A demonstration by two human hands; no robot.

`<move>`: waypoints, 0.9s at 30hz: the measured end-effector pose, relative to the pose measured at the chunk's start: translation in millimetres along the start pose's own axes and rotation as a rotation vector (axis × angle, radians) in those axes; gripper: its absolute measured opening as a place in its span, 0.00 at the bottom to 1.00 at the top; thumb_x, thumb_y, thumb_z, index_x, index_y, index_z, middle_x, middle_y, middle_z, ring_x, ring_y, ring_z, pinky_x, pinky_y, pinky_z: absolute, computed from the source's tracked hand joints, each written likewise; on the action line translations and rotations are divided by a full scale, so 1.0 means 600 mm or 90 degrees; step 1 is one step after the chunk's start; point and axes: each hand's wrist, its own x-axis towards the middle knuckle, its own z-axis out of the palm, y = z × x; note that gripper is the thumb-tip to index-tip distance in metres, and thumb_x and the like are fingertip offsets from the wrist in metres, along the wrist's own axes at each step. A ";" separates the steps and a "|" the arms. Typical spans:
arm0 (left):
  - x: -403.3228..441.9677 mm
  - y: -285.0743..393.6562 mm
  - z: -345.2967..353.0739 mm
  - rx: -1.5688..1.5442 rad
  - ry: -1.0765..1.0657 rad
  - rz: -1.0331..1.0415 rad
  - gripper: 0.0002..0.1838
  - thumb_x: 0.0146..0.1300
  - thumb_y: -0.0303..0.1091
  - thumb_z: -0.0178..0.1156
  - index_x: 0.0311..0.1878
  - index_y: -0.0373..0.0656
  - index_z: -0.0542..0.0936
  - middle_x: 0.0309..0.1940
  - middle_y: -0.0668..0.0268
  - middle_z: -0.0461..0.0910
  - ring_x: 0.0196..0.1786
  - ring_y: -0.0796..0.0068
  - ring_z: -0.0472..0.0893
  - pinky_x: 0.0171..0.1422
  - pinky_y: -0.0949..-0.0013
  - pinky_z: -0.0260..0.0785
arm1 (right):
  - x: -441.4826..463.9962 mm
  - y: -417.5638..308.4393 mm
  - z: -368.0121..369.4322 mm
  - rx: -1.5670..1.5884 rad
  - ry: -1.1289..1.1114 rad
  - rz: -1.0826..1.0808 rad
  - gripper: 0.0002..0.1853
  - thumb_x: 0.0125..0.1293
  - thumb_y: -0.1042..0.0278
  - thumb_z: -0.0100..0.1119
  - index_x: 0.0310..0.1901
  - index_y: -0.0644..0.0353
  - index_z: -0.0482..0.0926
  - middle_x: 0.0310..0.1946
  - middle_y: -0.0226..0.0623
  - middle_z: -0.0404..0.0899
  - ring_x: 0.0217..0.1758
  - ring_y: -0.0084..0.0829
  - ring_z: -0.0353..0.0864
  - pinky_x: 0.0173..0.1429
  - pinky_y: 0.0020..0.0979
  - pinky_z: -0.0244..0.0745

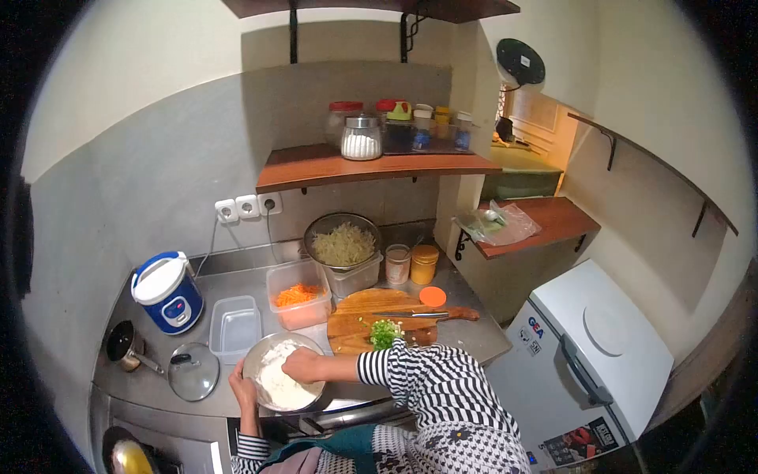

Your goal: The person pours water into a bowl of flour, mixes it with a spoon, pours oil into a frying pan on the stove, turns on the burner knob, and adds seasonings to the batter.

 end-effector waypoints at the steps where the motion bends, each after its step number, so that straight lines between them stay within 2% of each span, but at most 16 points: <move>1: -0.003 0.010 -0.002 -0.016 -0.017 0.002 0.27 0.43 0.11 0.38 0.52 0.25 0.70 0.44 0.50 0.77 0.48 0.63 0.77 0.55 0.70 0.65 | -0.004 0.006 -0.003 0.001 -0.008 0.004 0.09 0.50 0.71 0.49 0.23 0.63 0.78 0.23 0.48 0.79 0.30 0.43 0.80 0.31 0.42 0.73; 4: 0.000 0.014 -0.002 0.036 -0.024 0.011 0.27 0.46 0.11 0.40 0.55 0.27 0.67 0.49 0.51 0.73 0.51 0.64 0.74 0.57 0.69 0.63 | -0.034 0.026 -0.061 0.009 -0.014 0.040 0.08 0.51 0.70 0.50 0.24 0.63 0.78 0.26 0.48 0.79 0.31 0.44 0.80 0.33 0.44 0.73; 6: -0.002 0.011 -0.012 0.082 -0.039 0.001 0.26 0.52 0.14 0.43 0.58 0.29 0.64 0.57 0.53 0.67 0.57 0.64 0.69 0.60 0.68 0.60 | -0.066 0.061 -0.135 -0.038 0.176 0.075 0.08 0.49 0.70 0.52 0.24 0.63 0.80 0.23 0.48 0.79 0.32 0.43 0.80 0.35 0.42 0.74; 8: 0.002 0.018 -0.023 0.075 -0.007 -0.040 0.25 0.54 0.16 0.45 0.59 0.31 0.64 0.58 0.54 0.67 0.58 0.65 0.68 0.61 0.67 0.59 | -0.128 0.108 -0.254 -0.011 0.258 0.161 0.07 0.47 0.69 0.55 0.23 0.62 0.79 0.21 0.48 0.77 0.30 0.44 0.80 0.33 0.42 0.74; 9: 0.005 0.018 -0.028 0.071 0.011 -0.061 0.25 0.54 0.17 0.45 0.59 0.32 0.64 0.58 0.55 0.66 0.59 0.65 0.67 0.61 0.67 0.59 | -0.161 0.154 -0.308 -0.076 0.245 0.166 0.03 0.47 0.70 0.56 0.23 0.59 0.78 0.24 0.45 0.77 0.31 0.44 0.79 0.35 0.43 0.74; 12: 0.021 -0.008 -0.064 0.036 0.101 0.010 0.25 0.56 0.19 0.47 0.59 0.34 0.65 0.58 0.56 0.67 0.59 0.65 0.67 0.61 0.66 0.60 | -0.287 0.278 -0.495 -0.231 0.311 0.309 0.03 0.45 0.69 0.58 0.24 0.54 0.78 0.24 0.41 0.77 0.32 0.43 0.79 0.35 0.41 0.74; 13: 0.029 -0.023 -0.085 0.066 0.136 0.052 0.25 0.56 0.19 0.47 0.59 0.36 0.65 0.57 0.56 0.67 0.58 0.64 0.67 0.61 0.66 0.60 | -0.324 0.340 -0.527 -0.278 0.488 0.336 0.04 0.46 0.69 0.57 0.26 0.53 0.80 0.25 0.42 0.78 0.33 0.41 0.79 0.37 0.40 0.74; 14: 0.034 -0.030 -0.097 0.095 0.171 0.093 0.25 0.56 0.19 0.47 0.60 0.37 0.65 0.57 0.56 0.67 0.58 0.64 0.68 0.61 0.66 0.60 | -0.352 0.395 -0.586 -0.219 0.413 0.420 0.07 0.46 0.72 0.56 0.28 0.53 0.81 0.27 0.42 0.79 0.35 0.41 0.79 0.39 0.39 0.74; 15: 0.031 -0.008 -0.099 0.105 0.191 0.083 0.24 0.57 0.19 0.47 0.59 0.37 0.65 0.57 0.56 0.67 0.58 0.64 0.68 0.61 0.66 0.59 | -0.376 0.452 -0.623 -0.235 0.451 0.483 0.08 0.47 0.73 0.54 0.29 0.53 0.81 0.29 0.43 0.79 0.37 0.42 0.79 0.41 0.39 0.73; 17: 0.010 0.046 -0.087 0.111 0.243 0.071 0.23 0.57 0.19 0.46 0.59 0.37 0.66 0.57 0.57 0.67 0.58 0.65 0.68 0.61 0.67 0.59 | -0.412 0.558 -0.673 -0.291 0.468 0.523 0.07 0.49 0.73 0.53 0.29 0.60 0.80 0.33 0.45 0.80 0.39 0.45 0.79 0.41 0.41 0.74; 19: -0.009 0.089 -0.059 0.105 0.307 0.066 0.23 0.57 0.19 0.45 0.59 0.37 0.66 0.57 0.57 0.67 0.58 0.65 0.68 0.61 0.67 0.58 | -0.411 0.687 -0.691 -0.282 0.462 0.572 0.10 0.50 0.73 0.54 0.34 0.59 0.81 0.37 0.45 0.79 0.44 0.44 0.78 0.44 0.41 0.74; 22: -0.035 0.123 -0.017 0.109 0.370 0.109 0.23 0.58 0.19 0.44 0.58 0.37 0.66 0.56 0.58 0.67 0.58 0.65 0.67 0.61 0.68 0.58 | -0.362 0.894 -0.670 -0.305 0.435 0.535 0.08 0.52 0.73 0.52 0.33 0.61 0.80 0.33 0.46 0.80 0.41 0.41 0.79 0.42 0.39 0.73; 24: -0.062 0.166 0.019 0.115 0.399 0.083 0.23 0.58 0.19 0.44 0.59 0.37 0.66 0.57 0.58 0.67 0.59 0.66 0.67 0.61 0.68 0.58 | -0.320 1.026 -0.651 -0.170 0.333 0.531 0.11 0.54 0.71 0.53 0.39 0.61 0.80 0.36 0.45 0.80 0.42 0.38 0.80 0.43 0.39 0.74; 25: -0.078 0.178 0.033 0.116 0.413 0.070 0.23 0.58 0.19 0.44 0.59 0.37 0.66 0.57 0.58 0.67 0.59 0.67 0.66 0.61 0.69 0.58 | -0.309 1.011 -0.652 -0.168 0.262 0.536 0.12 0.55 0.70 0.53 0.41 0.61 0.79 0.38 0.45 0.80 0.42 0.37 0.80 0.43 0.38 0.74; 27: -0.104 0.180 0.030 0.113 0.435 0.082 0.22 0.59 0.20 0.45 0.59 0.38 0.66 0.57 0.60 0.67 0.59 0.69 0.66 0.61 0.70 0.58 | -0.283 1.038 -0.627 -0.147 0.258 0.570 0.16 0.54 0.71 0.55 0.46 0.57 0.77 0.43 0.44 0.78 0.45 0.38 0.78 0.44 0.38 0.74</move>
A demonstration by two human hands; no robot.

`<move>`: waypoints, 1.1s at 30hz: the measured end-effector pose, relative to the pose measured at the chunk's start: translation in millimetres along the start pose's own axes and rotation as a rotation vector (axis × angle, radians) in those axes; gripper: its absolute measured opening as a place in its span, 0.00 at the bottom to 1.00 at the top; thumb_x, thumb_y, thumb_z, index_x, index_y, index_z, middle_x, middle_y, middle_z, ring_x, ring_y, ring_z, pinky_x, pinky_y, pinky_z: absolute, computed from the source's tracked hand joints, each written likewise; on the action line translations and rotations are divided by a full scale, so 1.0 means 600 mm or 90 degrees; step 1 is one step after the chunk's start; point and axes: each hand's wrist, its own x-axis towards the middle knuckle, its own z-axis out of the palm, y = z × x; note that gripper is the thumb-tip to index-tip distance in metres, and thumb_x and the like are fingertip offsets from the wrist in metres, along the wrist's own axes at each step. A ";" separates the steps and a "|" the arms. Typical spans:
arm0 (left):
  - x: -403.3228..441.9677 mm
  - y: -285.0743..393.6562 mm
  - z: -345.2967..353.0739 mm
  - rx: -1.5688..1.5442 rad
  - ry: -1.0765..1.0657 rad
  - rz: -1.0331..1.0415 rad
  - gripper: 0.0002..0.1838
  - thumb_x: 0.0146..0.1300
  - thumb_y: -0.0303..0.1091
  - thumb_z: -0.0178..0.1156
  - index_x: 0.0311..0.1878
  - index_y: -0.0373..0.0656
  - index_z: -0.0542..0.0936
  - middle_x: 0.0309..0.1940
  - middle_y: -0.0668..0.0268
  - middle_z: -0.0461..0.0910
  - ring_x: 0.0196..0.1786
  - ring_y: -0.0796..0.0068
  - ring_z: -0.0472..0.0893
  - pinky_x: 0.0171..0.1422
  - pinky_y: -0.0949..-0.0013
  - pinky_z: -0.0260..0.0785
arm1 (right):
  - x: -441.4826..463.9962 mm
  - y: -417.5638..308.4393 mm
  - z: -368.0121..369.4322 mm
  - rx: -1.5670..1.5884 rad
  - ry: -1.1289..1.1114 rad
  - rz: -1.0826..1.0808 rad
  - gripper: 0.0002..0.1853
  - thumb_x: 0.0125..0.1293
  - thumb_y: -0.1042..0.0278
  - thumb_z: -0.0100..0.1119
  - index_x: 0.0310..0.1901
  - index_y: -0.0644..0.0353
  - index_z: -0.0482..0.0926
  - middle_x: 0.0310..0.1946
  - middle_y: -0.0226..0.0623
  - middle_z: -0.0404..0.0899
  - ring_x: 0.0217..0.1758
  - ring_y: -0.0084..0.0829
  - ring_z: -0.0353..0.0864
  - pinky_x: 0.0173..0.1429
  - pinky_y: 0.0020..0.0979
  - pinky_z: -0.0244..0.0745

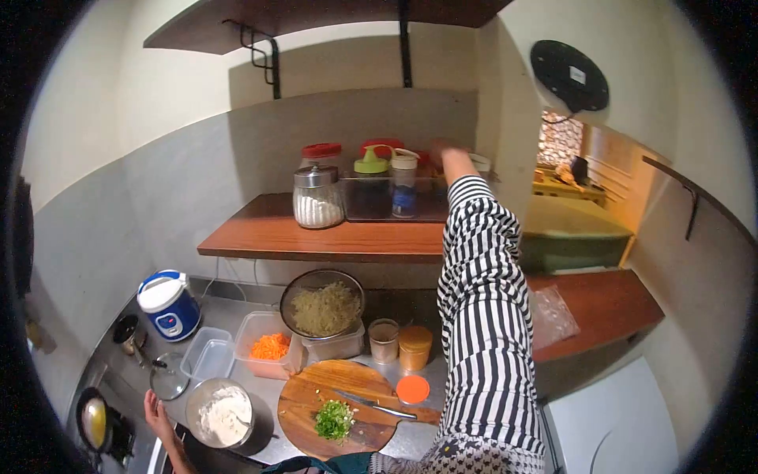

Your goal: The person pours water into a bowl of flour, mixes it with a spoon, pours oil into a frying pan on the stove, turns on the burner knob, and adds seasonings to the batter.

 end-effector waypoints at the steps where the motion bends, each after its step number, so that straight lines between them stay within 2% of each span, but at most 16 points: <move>1: -0.006 0.002 -0.012 -0.004 0.015 -0.008 0.22 0.59 0.20 0.45 0.58 0.38 0.66 0.56 0.60 0.67 0.59 0.69 0.66 0.61 0.70 0.58 | 0.011 -0.003 0.019 0.004 -0.007 0.018 0.18 0.53 0.72 0.56 0.49 0.55 0.76 0.46 0.44 0.77 0.47 0.38 0.78 0.45 0.38 0.74; 2: -0.013 0.005 -0.019 -0.010 0.028 -0.015 0.22 0.59 0.20 0.45 0.58 0.38 0.67 0.56 0.60 0.67 0.58 0.70 0.66 0.61 0.70 0.58 | 0.032 0.008 0.038 -0.011 0.007 -0.002 0.20 0.51 0.74 0.58 0.49 0.52 0.77 0.46 0.43 0.77 0.48 0.38 0.77 0.46 0.38 0.73; 6: -0.041 0.032 -0.038 -0.001 0.084 -0.080 0.21 0.60 0.25 0.46 0.59 0.41 0.67 0.56 0.63 0.68 0.57 0.72 0.68 0.59 0.71 0.59 | 0.000 -0.014 -0.003 -0.049 -0.092 0.023 0.27 0.44 0.78 0.63 0.50 0.46 0.76 0.48 0.42 0.76 0.50 0.40 0.76 0.48 0.40 0.72; 9: -0.058 0.050 -0.038 0.015 0.089 -0.090 0.22 0.61 0.28 0.48 0.60 0.45 0.66 0.55 0.63 0.69 0.53 0.74 0.71 0.55 0.72 0.60 | -0.017 -0.022 -0.007 -0.041 -0.085 0.006 0.26 0.42 0.76 0.64 0.49 0.47 0.77 0.47 0.43 0.76 0.50 0.40 0.76 0.47 0.40 0.72; 12: -0.069 0.052 -0.043 0.023 0.097 -0.082 0.22 0.61 0.29 0.49 0.60 0.45 0.67 0.55 0.64 0.69 0.51 0.75 0.72 0.51 0.72 0.61 | 0.005 0.000 0.018 -0.019 -0.003 0.026 0.22 0.44 0.69 0.65 0.45 0.55 0.78 0.45 0.43 0.77 0.47 0.39 0.77 0.45 0.40 0.73; 14: -0.074 0.058 -0.050 0.007 0.096 -0.092 0.21 0.61 0.29 0.49 0.60 0.45 0.67 0.54 0.64 0.69 0.50 0.75 0.72 0.51 0.72 0.62 | 0.005 0.004 0.013 -0.015 0.007 0.029 0.20 0.45 0.67 0.64 0.45 0.55 0.78 0.46 0.43 0.77 0.47 0.40 0.77 0.46 0.40 0.72; 18: -0.076 0.063 -0.072 -0.021 0.104 -0.094 0.21 0.61 0.30 0.50 0.59 0.45 0.67 0.54 0.64 0.69 0.50 0.75 0.72 0.51 0.71 0.61 | -0.032 -0.010 -0.027 -0.019 -0.035 0.014 0.18 0.49 0.64 0.62 0.44 0.57 0.79 0.47 0.43 0.76 0.48 0.40 0.76 0.49 0.40 0.71; 22: -0.079 0.076 -0.085 0.013 0.105 -0.083 0.22 0.59 0.31 0.53 0.59 0.45 0.67 0.54 0.62 0.70 0.56 0.72 0.69 0.54 0.71 0.61 | -0.111 -0.058 -0.116 -0.063 -0.113 -0.031 0.17 0.53 0.60 0.59 0.44 0.58 0.79 0.49 0.43 0.75 0.49 0.40 0.76 0.53 0.39 0.69; 23: -0.088 0.118 -0.073 0.006 0.107 -0.101 0.22 0.59 0.30 0.54 0.58 0.43 0.68 0.54 0.62 0.70 0.57 0.71 0.69 0.56 0.70 0.62 | -0.140 -0.074 -0.151 -0.070 -0.123 -0.035 0.17 0.54 0.59 0.59 0.44 0.59 0.79 0.49 0.43 0.75 0.49 0.40 0.76 0.53 0.39 0.69; 24: -0.079 0.086 -0.085 -0.022 0.097 -0.049 0.21 0.59 0.27 0.54 0.57 0.40 0.68 0.54 0.62 0.70 0.58 0.70 0.68 0.57 0.69 0.63 | -0.151 -0.082 -0.173 -0.064 -0.118 -0.039 0.17 0.55 0.58 0.58 0.44 0.59 0.79 0.50 0.43 0.75 0.50 0.40 0.75 0.54 0.39 0.69; 25: -0.078 0.096 -0.082 -0.048 0.095 -0.049 0.21 0.58 0.25 0.54 0.57 0.39 0.68 0.54 0.62 0.70 0.57 0.70 0.68 0.58 0.68 0.63 | -0.067 -0.033 -0.147 -0.014 -0.055 -0.018 0.22 0.40 0.61 0.67 0.40 0.61 0.78 0.38 0.41 0.79 0.40 0.36 0.78 0.41 0.40 0.73; 27: -0.069 0.108 -0.081 -0.029 0.078 -0.036 0.21 0.59 0.26 0.54 0.57 0.39 0.68 0.53 0.62 0.70 0.57 0.70 0.69 0.56 0.70 0.64 | -0.071 -0.026 -0.202 0.159 0.043 -0.051 0.20 0.42 0.65 0.65 0.38 0.65 0.76 0.35 0.42 0.78 0.37 0.32 0.77 0.39 0.33 0.73; 28: -0.071 0.131 -0.073 -0.047 0.074 -0.046 0.21 0.58 0.26 0.53 0.57 0.39 0.69 0.53 0.61 0.71 0.55 0.71 0.70 0.55 0.71 0.64 | -0.149 -0.076 -0.253 0.149 0.139 -0.034 0.17 0.44 0.66 0.63 0.37 0.65 0.74 0.33 0.37 0.77 0.34 0.28 0.76 0.38 0.30 0.72; 30: -0.056 0.133 -0.070 -0.070 0.057 -0.047 0.21 0.58 0.25 0.53 0.57 0.39 0.69 0.52 0.60 0.71 0.53 0.72 0.71 0.54 0.72 0.63 | -0.102 -0.027 -0.265 0.245 0.241 -0.252 0.17 0.53 0.59 0.55 0.43 0.59 0.75 0.26 0.33 0.75 0.24 0.24 0.71 0.30 0.26 0.68; 32: -0.040 0.123 -0.067 -0.106 0.036 -0.027 0.21 0.58 0.25 0.53 0.57 0.39 0.69 0.52 0.61 0.71 0.52 0.72 0.72 0.53 0.73 0.63 | -0.255 -0.131 -0.311 0.316 0.264 -0.158 0.19 0.55 0.55 0.52 0.43 0.59 0.73 0.28 0.30 0.72 0.26 0.19 0.68 0.29 0.21 0.63; 33: -0.030 0.121 -0.065 -0.109 0.020 -0.030 0.21 0.59 0.26 0.53 0.57 0.40 0.68 0.51 0.61 0.71 0.50 0.73 0.73 0.51 0.73 0.64 | -0.279 -0.144 -0.312 0.370 0.265 -0.201 0.21 0.57 0.51 0.49 0.45 0.57 0.73 0.32 0.30 0.73 0.30 0.14 0.66 0.30 0.15 0.59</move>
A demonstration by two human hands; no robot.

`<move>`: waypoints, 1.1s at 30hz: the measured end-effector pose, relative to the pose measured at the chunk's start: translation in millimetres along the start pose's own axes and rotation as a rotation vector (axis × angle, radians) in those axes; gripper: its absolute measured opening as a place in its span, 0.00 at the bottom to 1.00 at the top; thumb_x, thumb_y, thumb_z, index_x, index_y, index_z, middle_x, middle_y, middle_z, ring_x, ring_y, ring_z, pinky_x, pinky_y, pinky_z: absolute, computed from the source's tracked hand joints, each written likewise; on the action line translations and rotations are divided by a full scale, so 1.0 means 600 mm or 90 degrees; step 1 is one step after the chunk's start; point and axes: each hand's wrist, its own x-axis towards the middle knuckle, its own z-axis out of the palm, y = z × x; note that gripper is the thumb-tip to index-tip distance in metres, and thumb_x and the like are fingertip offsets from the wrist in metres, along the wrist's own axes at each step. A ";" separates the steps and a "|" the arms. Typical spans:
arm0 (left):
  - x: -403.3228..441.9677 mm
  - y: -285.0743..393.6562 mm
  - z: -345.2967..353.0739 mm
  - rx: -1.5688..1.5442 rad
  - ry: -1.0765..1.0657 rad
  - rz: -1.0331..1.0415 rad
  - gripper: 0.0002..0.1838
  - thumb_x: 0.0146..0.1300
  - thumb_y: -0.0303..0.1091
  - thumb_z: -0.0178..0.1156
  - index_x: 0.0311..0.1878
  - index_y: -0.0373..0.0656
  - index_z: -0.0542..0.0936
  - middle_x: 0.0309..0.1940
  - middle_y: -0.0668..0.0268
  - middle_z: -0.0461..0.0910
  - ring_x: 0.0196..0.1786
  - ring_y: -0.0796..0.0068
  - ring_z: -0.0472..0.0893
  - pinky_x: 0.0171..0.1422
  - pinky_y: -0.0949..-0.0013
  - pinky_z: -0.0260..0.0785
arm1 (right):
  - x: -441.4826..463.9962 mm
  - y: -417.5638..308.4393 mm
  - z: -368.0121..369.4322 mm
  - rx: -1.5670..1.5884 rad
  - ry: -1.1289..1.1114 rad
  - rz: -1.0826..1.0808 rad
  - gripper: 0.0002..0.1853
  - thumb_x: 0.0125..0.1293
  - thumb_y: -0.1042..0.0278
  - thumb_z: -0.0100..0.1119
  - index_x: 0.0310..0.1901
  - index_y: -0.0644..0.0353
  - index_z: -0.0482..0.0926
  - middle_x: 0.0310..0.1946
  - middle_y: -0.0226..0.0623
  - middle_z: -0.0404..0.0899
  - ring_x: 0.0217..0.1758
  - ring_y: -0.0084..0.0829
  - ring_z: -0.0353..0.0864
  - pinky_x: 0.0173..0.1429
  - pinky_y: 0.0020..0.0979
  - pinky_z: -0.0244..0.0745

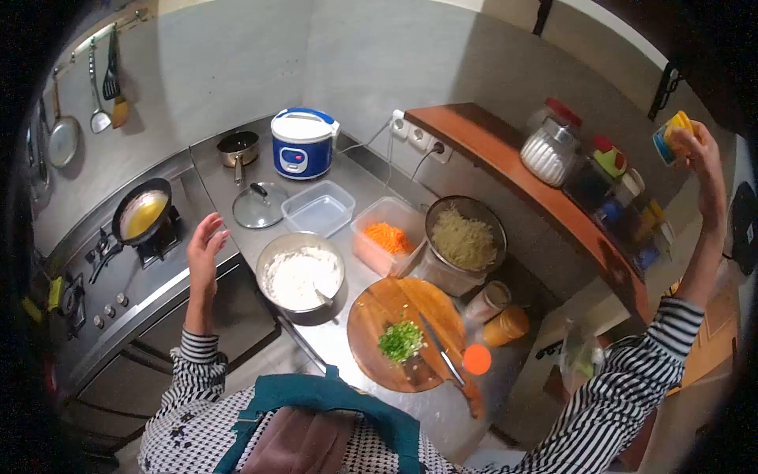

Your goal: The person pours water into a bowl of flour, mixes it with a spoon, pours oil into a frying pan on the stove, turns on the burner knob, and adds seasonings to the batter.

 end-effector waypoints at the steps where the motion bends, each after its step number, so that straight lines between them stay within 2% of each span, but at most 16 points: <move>1: 0.009 -0.005 0.000 -0.007 -0.017 -0.002 0.21 0.59 0.28 0.53 0.57 0.40 0.68 0.51 0.62 0.72 0.48 0.74 0.74 0.50 0.74 0.65 | -0.024 -0.019 0.007 0.155 0.004 -0.006 0.20 0.57 0.51 0.51 0.45 0.57 0.73 0.31 0.29 0.73 0.30 0.15 0.67 0.31 0.16 0.60; 3: 0.020 -0.018 -0.011 -0.028 -0.051 -0.015 0.21 0.60 0.29 0.53 0.58 0.41 0.68 0.51 0.62 0.72 0.47 0.75 0.75 0.49 0.74 0.65 | -0.075 -0.058 0.038 0.463 0.018 -0.008 0.19 0.58 0.52 0.55 0.45 0.56 0.73 0.29 0.27 0.72 0.29 0.17 0.69 0.34 0.19 0.62; 5: 0.040 -0.028 -0.020 -0.066 -0.080 -0.030 0.21 0.60 0.29 0.53 0.58 0.41 0.68 0.51 0.62 0.72 0.46 0.75 0.76 0.49 0.74 0.66 | -0.151 -0.175 0.123 0.701 -0.003 0.114 0.19 0.61 0.51 0.52 0.43 0.58 0.73 0.32 0.34 0.76 0.33 0.23 0.75 0.40 0.25 0.71; 7: 0.053 -0.040 -0.039 -0.074 -0.102 -0.040 0.22 0.60 0.29 0.52 0.58 0.40 0.67 0.52 0.61 0.72 0.47 0.74 0.76 0.50 0.74 0.66 | -0.197 -0.210 0.214 0.827 -0.171 0.150 0.18 0.60 0.57 0.55 0.44 0.64 0.69 0.40 0.42 0.74 0.38 0.30 0.77 0.43 0.30 0.77; 9: 0.068 -0.066 -0.063 -0.083 -0.115 -0.039 0.22 0.60 0.29 0.52 0.58 0.40 0.67 0.52 0.61 0.71 0.47 0.73 0.76 0.50 0.74 0.66 | -0.262 -0.314 0.314 1.000 -0.309 0.261 0.16 0.61 0.58 0.54 0.41 0.64 0.68 0.29 0.37 0.74 0.34 0.32 0.79 0.40 0.34 0.79; 10: 0.074 -0.070 -0.077 -0.092 -0.124 -0.060 0.22 0.60 0.29 0.52 0.58 0.40 0.67 0.53 0.60 0.71 0.47 0.73 0.76 0.50 0.74 0.66 | -0.293 -0.320 0.381 1.024 -0.286 0.353 0.16 0.61 0.58 0.55 0.40 0.64 0.69 0.28 0.37 0.74 0.33 0.30 0.78 0.38 0.31 0.79; 11: 0.081 -0.078 -0.092 -0.088 -0.124 -0.069 0.22 0.60 0.29 0.52 0.58 0.40 0.67 0.53 0.60 0.71 0.47 0.73 0.76 0.50 0.74 0.66 | -0.318 -0.333 0.434 0.927 -0.342 0.401 0.16 0.60 0.59 0.57 0.39 0.64 0.69 0.29 0.36 0.74 0.30 0.27 0.77 0.35 0.27 0.77; 12: 0.089 -0.086 -0.107 -0.084 -0.125 -0.078 0.22 0.60 0.29 0.52 0.58 0.40 0.67 0.53 0.60 0.71 0.47 0.73 0.76 0.50 0.73 0.66 | -0.350 -0.391 0.463 0.697 -0.310 0.371 0.17 0.57 0.59 0.61 0.37 0.63 0.70 0.28 0.34 0.74 0.29 0.25 0.75 0.32 0.26 0.74; 13: 0.097 -0.092 -0.119 -0.079 -0.124 -0.086 0.22 0.60 0.29 0.52 0.58 0.40 0.67 0.52 0.60 0.71 0.47 0.73 0.76 0.50 0.73 0.66 | -0.385 -0.395 0.524 0.443 -0.252 0.223 0.20 0.52 0.59 0.66 0.37 0.61 0.69 0.28 0.34 0.74 0.29 0.26 0.75 0.30 0.28 0.72; 15: 0.109 -0.101 -0.141 -0.095 -0.107 -0.095 0.21 0.58 0.25 0.51 0.58 0.39 0.67 0.51 0.59 0.72 0.47 0.71 0.76 0.48 0.74 0.66 | -0.446 -0.455 0.552 0.153 -0.143 -0.154 0.27 0.42 0.63 0.70 0.41 0.59 0.66 0.33 0.42 0.70 0.37 0.41 0.71 0.38 0.37 0.69; 16: 0.116 -0.104 -0.152 -0.102 -0.098 -0.099 0.21 0.58 0.23 0.50 0.57 0.38 0.68 0.50 0.58 0.72 0.47 0.71 0.76 0.47 0.75 0.66 | -0.468 -0.469 0.570 0.113 -0.158 -0.259 0.27 0.40 0.65 0.69 0.42 0.59 0.66 0.37 0.44 0.67 0.42 0.44 0.67 0.43 0.40 0.66; 19: 0.130 -0.109 -0.175 -0.101 -0.097 -0.121 0.21 0.58 0.24 0.51 0.57 0.38 0.67 0.51 0.58 0.72 0.47 0.71 0.76 0.47 0.74 0.66 | -0.514 -0.509 0.599 0.033 -0.265 -0.329 0.26 0.41 0.66 0.69 0.42 0.59 0.66 0.39 0.44 0.66 0.44 0.43 0.66 0.45 0.41 0.64; 22: 0.144 -0.122 -0.194 -0.111 -0.111 -0.115 0.21 0.59 0.25 0.51 0.58 0.38 0.67 0.52 0.58 0.72 0.47 0.71 0.76 0.48 0.74 0.65 | -0.539 -0.523 0.619 0.025 -0.245 -0.368 0.31 0.35 0.69 0.71 0.44 0.57 0.66 0.38 0.41 0.66 0.42 0.41 0.66 0.41 0.39 0.65; 28: 0.166 -0.141 -0.223 -0.097 -0.110 -0.149 0.22 0.59 0.27 0.51 0.58 0.38 0.66 0.53 0.57 0.71 0.47 0.72 0.75 0.50 0.73 0.64 | -0.532 -0.544 0.601 0.061 -0.225 -0.325 0.29 0.39 0.69 0.71 0.44 0.59 0.66 0.38 0.42 0.67 0.42 0.41 0.68 0.44 0.38 0.67; 32: 0.171 -0.155 -0.233 -0.107 -0.107 -0.174 0.22 0.59 0.27 0.51 0.59 0.38 0.66 0.54 0.57 0.71 0.48 0.72 0.75 0.49 0.73 0.65 | -0.534 -0.543 0.609 0.403 -0.232 0.080 0.26 0.47 0.65 0.69 0.44 0.63 0.66 0.36 0.45 0.73 0.40 0.41 0.75 0.44 0.35 0.71; 33: 0.171 -0.157 -0.233 -0.110 -0.105 -0.183 0.22 0.60 0.27 0.51 0.59 0.37 0.66 0.54 0.57 0.71 0.48 0.72 0.75 0.49 0.73 0.65 | -0.536 -0.539 0.608 0.404 -0.202 0.088 0.26 0.47 0.65 0.69 0.44 0.63 0.66 0.37 0.45 0.73 0.41 0.40 0.76 0.44 0.34 0.71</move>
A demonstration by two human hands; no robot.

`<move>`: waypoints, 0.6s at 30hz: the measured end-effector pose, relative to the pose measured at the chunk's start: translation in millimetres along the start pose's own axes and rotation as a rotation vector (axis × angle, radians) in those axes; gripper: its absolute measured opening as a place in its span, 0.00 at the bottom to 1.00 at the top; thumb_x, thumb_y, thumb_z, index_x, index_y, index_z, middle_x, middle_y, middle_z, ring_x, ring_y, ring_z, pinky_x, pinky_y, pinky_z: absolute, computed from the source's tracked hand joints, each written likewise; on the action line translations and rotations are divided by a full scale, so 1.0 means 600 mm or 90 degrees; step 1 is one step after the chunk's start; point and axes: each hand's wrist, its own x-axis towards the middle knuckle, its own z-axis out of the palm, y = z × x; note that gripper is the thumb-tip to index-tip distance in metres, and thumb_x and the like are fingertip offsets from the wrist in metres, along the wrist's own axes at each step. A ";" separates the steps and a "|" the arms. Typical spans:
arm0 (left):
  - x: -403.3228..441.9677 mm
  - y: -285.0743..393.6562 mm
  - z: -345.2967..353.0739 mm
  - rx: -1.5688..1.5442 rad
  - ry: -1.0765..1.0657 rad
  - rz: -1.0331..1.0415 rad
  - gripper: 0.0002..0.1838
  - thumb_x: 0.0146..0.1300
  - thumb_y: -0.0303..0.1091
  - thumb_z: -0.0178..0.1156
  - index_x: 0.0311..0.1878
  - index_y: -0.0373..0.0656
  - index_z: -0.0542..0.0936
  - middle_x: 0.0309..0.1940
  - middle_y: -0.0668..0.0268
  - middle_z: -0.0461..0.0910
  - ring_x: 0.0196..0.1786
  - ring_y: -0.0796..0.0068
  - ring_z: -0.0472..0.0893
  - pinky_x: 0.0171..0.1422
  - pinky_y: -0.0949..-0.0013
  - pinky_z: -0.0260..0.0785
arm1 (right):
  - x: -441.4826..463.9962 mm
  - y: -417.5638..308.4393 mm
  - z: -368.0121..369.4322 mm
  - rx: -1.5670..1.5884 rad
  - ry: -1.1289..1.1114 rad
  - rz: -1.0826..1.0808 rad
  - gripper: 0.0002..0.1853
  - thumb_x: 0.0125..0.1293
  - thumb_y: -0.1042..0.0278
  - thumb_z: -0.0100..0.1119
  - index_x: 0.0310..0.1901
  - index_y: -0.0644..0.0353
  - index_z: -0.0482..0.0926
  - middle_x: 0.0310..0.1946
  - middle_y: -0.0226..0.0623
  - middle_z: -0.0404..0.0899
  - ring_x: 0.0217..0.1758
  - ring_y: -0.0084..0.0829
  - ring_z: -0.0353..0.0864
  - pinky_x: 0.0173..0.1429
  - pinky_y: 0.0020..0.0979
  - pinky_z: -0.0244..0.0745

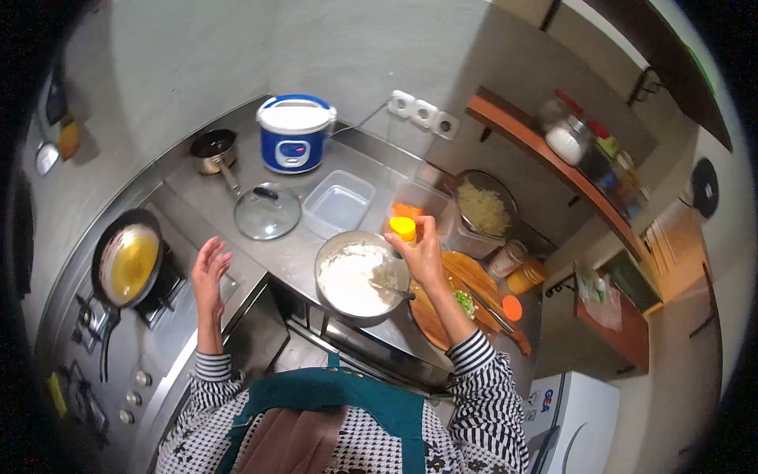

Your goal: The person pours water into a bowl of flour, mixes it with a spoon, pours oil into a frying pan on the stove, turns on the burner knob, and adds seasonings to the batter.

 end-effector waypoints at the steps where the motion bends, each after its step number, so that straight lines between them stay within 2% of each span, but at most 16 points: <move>1: 0.004 -0.004 0.005 -0.007 -0.003 -0.007 0.22 0.60 0.27 0.50 0.59 0.37 0.66 0.54 0.57 0.71 0.47 0.73 0.75 0.49 0.73 0.65 | -0.001 -0.001 -0.003 0.000 0.034 -0.004 0.25 0.48 0.64 0.69 0.43 0.63 0.66 0.37 0.45 0.73 0.41 0.40 0.76 0.44 0.33 0.71; 2: 0.008 -0.008 0.009 -0.012 -0.011 -0.008 0.22 0.60 0.27 0.50 0.59 0.37 0.66 0.54 0.57 0.71 0.48 0.73 0.75 0.49 0.74 0.65 | 0.001 -0.005 -0.006 0.000 0.068 -0.011 0.25 0.48 0.63 0.69 0.43 0.64 0.66 0.37 0.44 0.74 0.41 0.39 0.76 0.44 0.32 0.71; 3: 0.009 -0.013 0.007 -0.015 -0.012 -0.009 0.21 0.60 0.27 0.50 0.58 0.37 0.66 0.54 0.58 0.71 0.48 0.73 0.75 0.49 0.74 0.65 | -0.001 -0.048 -0.019 -0.089 0.064 -0.045 0.25 0.47 0.66 0.69 0.43 0.63 0.66 0.39 0.44 0.73 0.42 0.40 0.75 0.45 0.36 0.70; 6: 0.013 -0.017 0.004 -0.033 -0.010 -0.008 0.21 0.61 0.27 0.49 0.59 0.37 0.66 0.53 0.57 0.71 0.47 0.73 0.75 0.49 0.75 0.65 | 0.007 -0.069 -0.027 -0.375 0.076 -0.375 0.24 0.45 0.69 0.66 0.44 0.62 0.67 0.41 0.43 0.72 0.46 0.40 0.72 0.51 0.40 0.66; 7: 0.013 -0.018 0.005 -0.039 -0.013 -0.008 0.21 0.61 0.27 0.49 0.59 0.37 0.66 0.53 0.57 0.71 0.47 0.73 0.75 0.48 0.75 0.65 | 0.005 -0.064 -0.028 -0.464 -0.018 -0.406 0.24 0.43 0.71 0.62 0.45 0.62 0.67 0.41 0.42 0.70 0.47 0.41 0.69 0.55 0.43 0.62; 10: 0.013 -0.017 0.005 -0.047 -0.008 -0.010 0.21 0.61 0.26 0.49 0.59 0.37 0.65 0.53 0.57 0.71 0.47 0.73 0.75 0.48 0.75 0.65 | -0.009 0.023 -0.010 -0.603 -0.212 -0.446 0.24 0.44 0.71 0.59 0.46 0.62 0.67 0.39 0.41 0.69 0.45 0.41 0.68 0.55 0.43 0.60; 14: 0.009 -0.023 -0.001 -0.043 0.005 -0.012 0.22 0.60 0.27 0.49 0.59 0.38 0.65 0.54 0.58 0.71 0.48 0.73 0.75 0.49 0.74 0.65 | -0.003 -0.008 -0.022 -0.396 -0.171 -0.289 0.26 0.42 0.70 0.65 0.45 0.62 0.67 0.41 0.42 0.68 0.43 0.44 0.69 0.53 0.42 0.65; 17: 0.004 -0.023 -0.001 -0.030 0.004 -0.006 0.23 0.60 0.28 0.51 0.60 0.39 0.65 0.54 0.58 0.71 0.48 0.73 0.75 0.49 0.74 0.65 | 0.002 -0.032 -0.025 -0.275 -0.111 -0.161 0.25 0.46 0.69 0.67 0.45 0.62 0.66 0.41 0.41 0.70 0.45 0.39 0.73 0.50 0.36 0.70; 18: 0.003 -0.023 -0.001 -0.020 0.014 -0.014 0.23 0.60 0.31 0.52 0.60 0.40 0.65 0.54 0.59 0.70 0.48 0.73 0.74 0.50 0.73 0.65 | 0.002 -0.021 -0.018 -0.067 -0.087 -0.076 0.24 0.48 0.69 0.67 0.45 0.63 0.66 0.41 0.41 0.71 0.45 0.36 0.74 0.49 0.34 0.71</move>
